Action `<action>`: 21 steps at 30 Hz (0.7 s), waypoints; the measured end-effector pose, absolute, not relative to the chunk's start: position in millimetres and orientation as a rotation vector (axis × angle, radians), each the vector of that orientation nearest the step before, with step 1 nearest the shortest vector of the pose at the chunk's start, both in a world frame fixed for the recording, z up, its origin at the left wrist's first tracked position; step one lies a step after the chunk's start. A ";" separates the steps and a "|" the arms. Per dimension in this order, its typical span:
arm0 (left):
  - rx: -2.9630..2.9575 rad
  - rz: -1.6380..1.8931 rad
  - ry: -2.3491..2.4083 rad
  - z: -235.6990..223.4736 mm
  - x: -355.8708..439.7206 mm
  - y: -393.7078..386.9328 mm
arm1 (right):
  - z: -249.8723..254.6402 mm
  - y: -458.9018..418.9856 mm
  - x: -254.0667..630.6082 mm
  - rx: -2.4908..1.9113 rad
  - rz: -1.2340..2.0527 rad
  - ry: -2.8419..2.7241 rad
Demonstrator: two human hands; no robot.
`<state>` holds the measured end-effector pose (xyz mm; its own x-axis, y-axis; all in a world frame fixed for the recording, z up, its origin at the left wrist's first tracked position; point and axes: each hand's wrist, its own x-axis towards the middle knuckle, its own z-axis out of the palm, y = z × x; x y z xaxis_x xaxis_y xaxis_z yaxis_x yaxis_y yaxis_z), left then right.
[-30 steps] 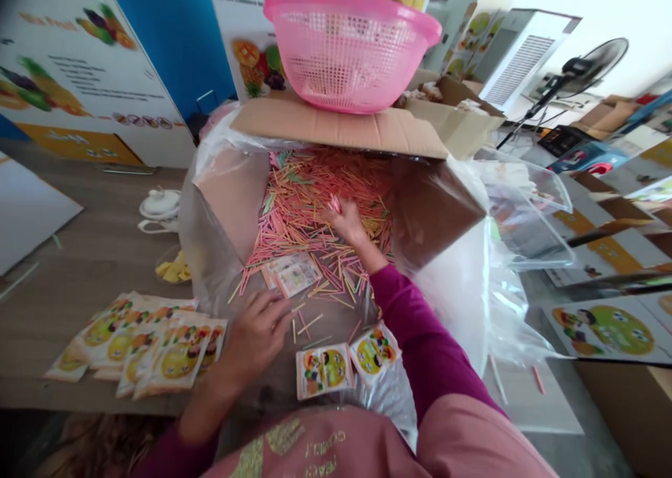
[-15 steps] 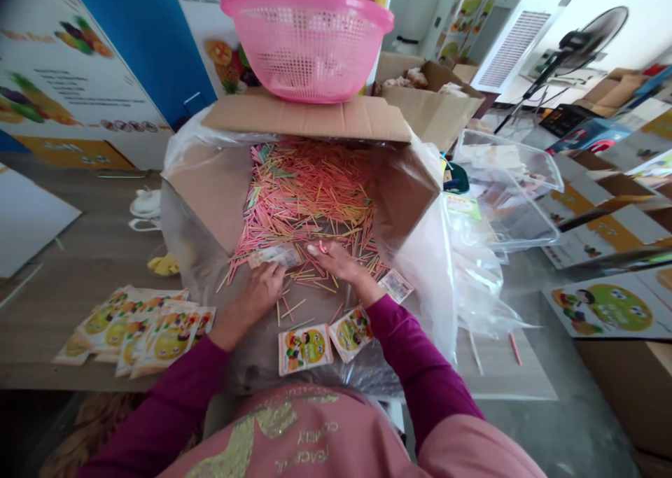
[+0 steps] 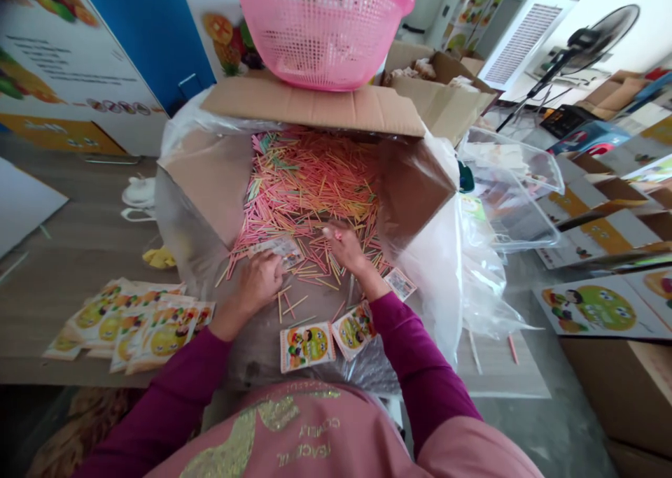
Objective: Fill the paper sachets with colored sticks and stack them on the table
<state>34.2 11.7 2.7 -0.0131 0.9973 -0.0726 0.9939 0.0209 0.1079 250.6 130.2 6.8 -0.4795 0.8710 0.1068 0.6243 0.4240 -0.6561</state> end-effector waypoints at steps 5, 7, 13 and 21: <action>2.115 -0.038 2.116 1.0 42.8 5.9 | 24.3 114.1 258.4 -1.080 1.111 -1.867; 2.115 -0.017 2.113 -0.6 43.1 6.4 | 28.4 107.2 250.5 -0.996 1.211 -1.906; 2.071 0.385 2.136 -17.9 19.1 13.9 | 20.0 98.9 221.9 -0.870 1.393 -1.881; 2.149 0.867 2.051 -40.6 8.8 1.8 | 0.1 102.4 215.5 -0.966 1.586 -1.654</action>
<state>8.8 1.8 -40.6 -0.0348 0.9333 0.3573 0.9067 -0.1209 0.4042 215.5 102.4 0.1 -0.5226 0.8517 -0.0393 0.0747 -0.0002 -0.9972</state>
